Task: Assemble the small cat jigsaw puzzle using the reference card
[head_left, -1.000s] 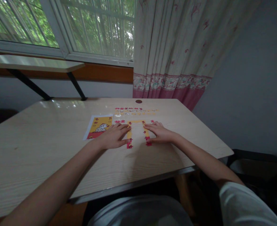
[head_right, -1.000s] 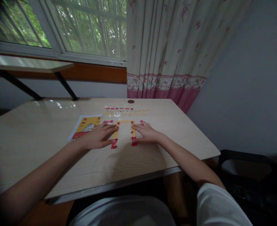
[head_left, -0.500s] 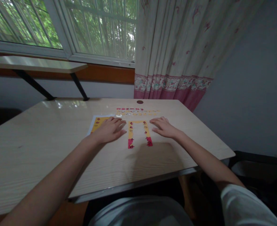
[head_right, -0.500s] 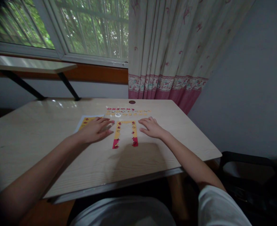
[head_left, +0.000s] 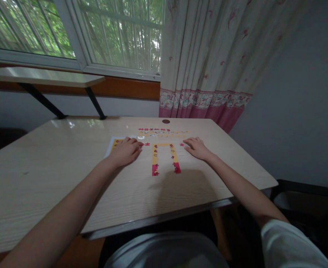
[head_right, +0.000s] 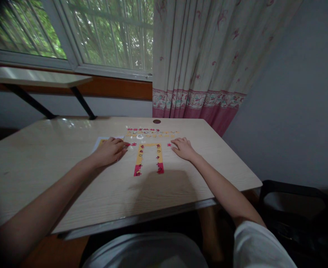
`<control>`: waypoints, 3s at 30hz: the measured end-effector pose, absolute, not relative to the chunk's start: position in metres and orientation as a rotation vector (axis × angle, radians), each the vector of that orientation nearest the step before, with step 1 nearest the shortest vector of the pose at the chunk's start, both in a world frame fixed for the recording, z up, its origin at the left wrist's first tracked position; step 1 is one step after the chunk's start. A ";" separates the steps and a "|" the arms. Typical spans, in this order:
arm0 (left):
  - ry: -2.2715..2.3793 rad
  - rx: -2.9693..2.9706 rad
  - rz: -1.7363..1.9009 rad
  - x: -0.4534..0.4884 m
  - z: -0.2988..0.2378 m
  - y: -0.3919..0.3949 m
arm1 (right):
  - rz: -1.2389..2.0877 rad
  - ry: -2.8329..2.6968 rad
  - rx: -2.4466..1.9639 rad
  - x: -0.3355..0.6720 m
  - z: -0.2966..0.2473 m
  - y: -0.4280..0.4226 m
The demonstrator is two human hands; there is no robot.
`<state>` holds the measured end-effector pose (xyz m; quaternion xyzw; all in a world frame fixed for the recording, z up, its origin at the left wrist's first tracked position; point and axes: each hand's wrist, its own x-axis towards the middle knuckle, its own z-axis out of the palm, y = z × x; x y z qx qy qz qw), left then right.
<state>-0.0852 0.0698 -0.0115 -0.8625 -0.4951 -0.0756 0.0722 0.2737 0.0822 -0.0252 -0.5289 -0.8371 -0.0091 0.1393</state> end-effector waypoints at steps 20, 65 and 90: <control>-1.413 -2.634 -0.316 -0.079 -0.015 0.069 | 0.001 -2.438 -1.500 0.272 -0.026 0.081; -1.830 -2.978 -1.490 0.008 0.000 0.014 | 0.837 -1.853 -0.898 0.200 -0.011 0.035; -1.867 -3.142 -1.643 -0.001 -0.002 0.022 | -0.086 -2.296 -0.879 0.211 -0.002 0.027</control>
